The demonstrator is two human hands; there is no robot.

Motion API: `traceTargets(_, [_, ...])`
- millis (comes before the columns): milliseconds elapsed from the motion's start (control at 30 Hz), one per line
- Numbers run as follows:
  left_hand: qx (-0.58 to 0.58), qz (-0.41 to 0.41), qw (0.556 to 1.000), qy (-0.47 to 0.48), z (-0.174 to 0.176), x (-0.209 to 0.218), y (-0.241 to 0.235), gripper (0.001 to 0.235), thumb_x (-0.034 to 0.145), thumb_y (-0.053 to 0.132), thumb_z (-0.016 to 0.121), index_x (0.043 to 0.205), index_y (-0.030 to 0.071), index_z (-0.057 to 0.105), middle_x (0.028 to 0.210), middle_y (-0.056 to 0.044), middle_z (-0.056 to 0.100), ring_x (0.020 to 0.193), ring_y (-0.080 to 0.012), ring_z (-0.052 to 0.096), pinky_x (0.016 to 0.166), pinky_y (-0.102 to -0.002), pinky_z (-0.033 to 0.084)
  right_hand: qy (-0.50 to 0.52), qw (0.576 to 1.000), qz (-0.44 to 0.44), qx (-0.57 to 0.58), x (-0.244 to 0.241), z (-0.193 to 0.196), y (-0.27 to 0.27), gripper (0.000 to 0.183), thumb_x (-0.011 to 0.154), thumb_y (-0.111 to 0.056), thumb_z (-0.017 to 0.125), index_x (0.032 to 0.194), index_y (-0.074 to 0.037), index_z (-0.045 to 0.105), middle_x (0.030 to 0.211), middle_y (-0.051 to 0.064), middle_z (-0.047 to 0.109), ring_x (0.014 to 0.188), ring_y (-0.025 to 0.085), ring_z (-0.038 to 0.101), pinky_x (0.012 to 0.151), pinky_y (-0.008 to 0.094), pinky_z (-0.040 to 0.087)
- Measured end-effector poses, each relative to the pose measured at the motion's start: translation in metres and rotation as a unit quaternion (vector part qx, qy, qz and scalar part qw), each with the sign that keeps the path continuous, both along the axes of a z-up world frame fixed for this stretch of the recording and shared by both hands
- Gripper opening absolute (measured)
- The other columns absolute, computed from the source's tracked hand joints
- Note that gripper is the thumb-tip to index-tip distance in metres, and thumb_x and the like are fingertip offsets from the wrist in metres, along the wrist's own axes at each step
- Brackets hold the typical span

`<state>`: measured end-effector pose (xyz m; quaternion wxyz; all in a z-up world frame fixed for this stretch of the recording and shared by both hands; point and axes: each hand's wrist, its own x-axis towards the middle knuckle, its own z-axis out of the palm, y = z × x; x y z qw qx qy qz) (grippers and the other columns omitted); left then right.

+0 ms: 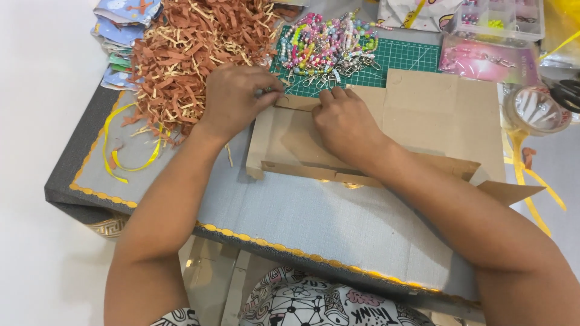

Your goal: The person folds a flat cardboard box along pre-scored lines, tucks flaps into slots, and forms the box shape. They repeatedly open and close the box to test the fit of the flaps and tabs.

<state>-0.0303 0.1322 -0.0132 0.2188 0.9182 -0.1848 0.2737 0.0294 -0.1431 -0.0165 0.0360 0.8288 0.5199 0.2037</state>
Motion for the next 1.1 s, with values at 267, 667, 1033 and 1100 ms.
traceTargets(267, [0.055, 0.103, 0.986, 0.117, -0.011, 0.002, 0.004, 0.009, 0.095, 0.027, 0.092, 0.097, 0.036, 0.09, 0.086, 0.001, 0.083, 0.101, -0.0341, 0.079, 0.094, -0.049, 0.058, 0.028, 0.998, -0.024, -0.042, 0.001, -0.002, -0.002, 0.02, 0.108, -0.012, 0.072, 0.098, -0.006, 0.088, 0.086, 0.01, 0.077, 0.082, 0.022, 0.08, 0.089, 0.038, 0.069])
traceTargets(667, [0.049, 0.166, 0.965, 0.196, 0.003, -0.002, 0.01, 0.017, 0.098, 0.033, 0.092, 0.114, 0.029, 0.09, 0.107, 0.003, 0.086, 0.118, -0.0282, 0.078, 0.098, -0.049, 0.061, 0.003, 1.0, 0.005, -0.01, 0.002, 0.006, 0.005, 0.037, 0.113, -0.02, 0.07, 0.148, -0.026, 0.084, 0.105, 0.01, 0.077, 0.101, 0.027, 0.081, 0.089, 0.042, 0.07])
traceTargets(1033, [-0.014, 0.187, 0.957, 0.219, -0.017, 0.017, 0.012, 0.007, 0.099, 0.027, 0.085, 0.107, 0.028, 0.086, 0.094, 0.001, 0.085, 0.113, -0.0326, 0.079, 0.096, -0.051, 0.063, 0.034, 0.999, 0.002, -0.035, 0.0, 0.004, 0.006, 0.041, 0.113, -0.018, 0.068, 0.151, -0.021, 0.082, 0.113, 0.011, 0.071, 0.108, 0.03, 0.076, 0.09, 0.045, 0.067])
traceTargets(1100, [-0.011, 0.187, 0.96, 0.209, -0.014, 0.014, 0.014, 0.006, 0.099, 0.027, 0.085, 0.105, 0.027, 0.087, 0.092, 0.001, 0.084, 0.111, -0.0332, 0.079, 0.096, -0.052, 0.063, 0.033, 0.999, 0.0, -0.04, -0.003, 0.007, 0.006, 0.041, 0.113, -0.017, 0.068, 0.151, -0.02, 0.082, 0.113, 0.012, 0.071, 0.108, 0.03, 0.076, 0.09, 0.045, 0.067])
